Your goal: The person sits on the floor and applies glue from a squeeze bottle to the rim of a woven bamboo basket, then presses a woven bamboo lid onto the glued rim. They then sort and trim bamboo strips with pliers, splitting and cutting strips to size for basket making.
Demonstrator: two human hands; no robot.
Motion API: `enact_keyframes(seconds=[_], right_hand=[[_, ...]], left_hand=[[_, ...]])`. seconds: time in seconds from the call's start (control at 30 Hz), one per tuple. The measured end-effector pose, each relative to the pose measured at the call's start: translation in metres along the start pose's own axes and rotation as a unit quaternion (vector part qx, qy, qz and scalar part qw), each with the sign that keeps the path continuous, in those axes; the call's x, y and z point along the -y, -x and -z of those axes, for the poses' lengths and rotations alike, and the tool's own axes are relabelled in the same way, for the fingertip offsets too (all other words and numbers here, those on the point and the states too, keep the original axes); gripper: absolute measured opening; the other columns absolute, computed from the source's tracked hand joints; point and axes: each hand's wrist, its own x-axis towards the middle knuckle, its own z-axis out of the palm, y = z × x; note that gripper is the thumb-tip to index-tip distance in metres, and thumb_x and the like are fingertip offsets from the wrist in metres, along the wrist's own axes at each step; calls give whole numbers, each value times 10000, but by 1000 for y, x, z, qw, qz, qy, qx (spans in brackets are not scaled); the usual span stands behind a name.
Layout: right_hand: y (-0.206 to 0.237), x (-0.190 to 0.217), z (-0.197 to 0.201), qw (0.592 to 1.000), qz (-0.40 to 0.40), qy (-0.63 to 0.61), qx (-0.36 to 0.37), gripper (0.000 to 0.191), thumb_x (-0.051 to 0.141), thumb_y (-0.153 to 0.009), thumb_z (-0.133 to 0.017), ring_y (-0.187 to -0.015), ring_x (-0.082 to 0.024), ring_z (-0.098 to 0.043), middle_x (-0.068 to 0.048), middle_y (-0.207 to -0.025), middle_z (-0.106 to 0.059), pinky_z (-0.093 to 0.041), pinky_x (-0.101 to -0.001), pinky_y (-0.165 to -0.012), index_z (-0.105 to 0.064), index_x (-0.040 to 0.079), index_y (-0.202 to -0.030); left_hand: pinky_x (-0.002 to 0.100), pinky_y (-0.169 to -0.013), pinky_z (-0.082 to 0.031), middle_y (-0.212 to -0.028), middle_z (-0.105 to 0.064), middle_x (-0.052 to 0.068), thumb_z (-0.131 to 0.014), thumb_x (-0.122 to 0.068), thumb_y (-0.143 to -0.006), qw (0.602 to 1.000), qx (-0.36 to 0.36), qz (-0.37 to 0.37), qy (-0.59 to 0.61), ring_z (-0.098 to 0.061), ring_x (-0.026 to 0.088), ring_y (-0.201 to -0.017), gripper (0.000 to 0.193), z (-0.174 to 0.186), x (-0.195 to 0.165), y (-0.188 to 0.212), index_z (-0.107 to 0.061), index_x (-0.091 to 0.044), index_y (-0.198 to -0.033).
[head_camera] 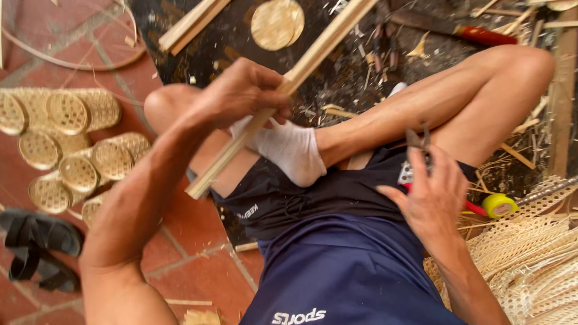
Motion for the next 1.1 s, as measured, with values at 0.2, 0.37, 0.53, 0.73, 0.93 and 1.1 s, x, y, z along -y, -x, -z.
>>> enact_keyframes(seconds=[0.2, 0.37, 0.53, 0.73, 0.93, 1.1], right_hand=[[8, -25, -10, 979, -110, -78, 154, 914, 328, -746, -880, -1174, -412, -560, -248, -1266, -585, -490, -528, -992, -516, 36, -1532], [-7, -31, 33, 706, -248, -621, 232, 704, 88, -794, -726, -1143, -300, -669, -186, -1266, -676, -506, -437, -1029, -535, -27, -1462], [-10, 3, 7, 712, -214, -589, 316, 485, -32, -861, -615, -1076, -206, -685, -147, -1136, -726, -531, -349, -998, -602, -53, -1346], [-37, -6, 11, 762, -124, -519, 367, 402, 15, -811, -625, -973, -103, -621, -31, -1049, -692, -518, -279, -885, -662, 17, -1211], [-56, 5, 32, 808, -143, -451, 352, 341, 36, -811, -646, -797, -107, -521, -17, -870, -588, -502, -295, -745, -620, 35, -1150], [-56, 11, 35, 813, -127, -449, 349, 521, 53, -803, -661, -794, -124, -548, -28, -865, -584, -508, -294, -743, -571, 42, -1316]], left_hand=[[309, -637, -666, -810, -762, 75, -688, -122, -920, 997, -5, 81, 19, -770, 146, -740, 217, 21, 54, 24, -755, 6, -1082], [302, -624, -667, -794, -754, 75, -674, -124, -921, 994, 12, 90, 58, -770, 147, -722, 222, 12, 73, 37, -750, 8, -1083], [281, -580, -642, -762, -748, 57, -666, -119, -929, 998, 32, 36, 36, -759, 121, -707, 180, -6, 61, 22, -773, 8, -999], [279, -546, -617, -689, -736, 39, -671, -118, -917, 997, 70, 3, -28, -737, 101, -649, 160, -46, 21, 4, -775, -10, -861], [284, -520, -590, -666, -735, 55, -676, -129, -902, 995, 68, -30, -71, -726, 119, -591, 171, -71, -1, -12, -760, -8, -816], [317, -541, -552, -633, -722, 77, -703, -118, -897, 984, 62, -104, -127, -728, 136, -586, 190, -85, 1, -23, -743, 24, -777]])
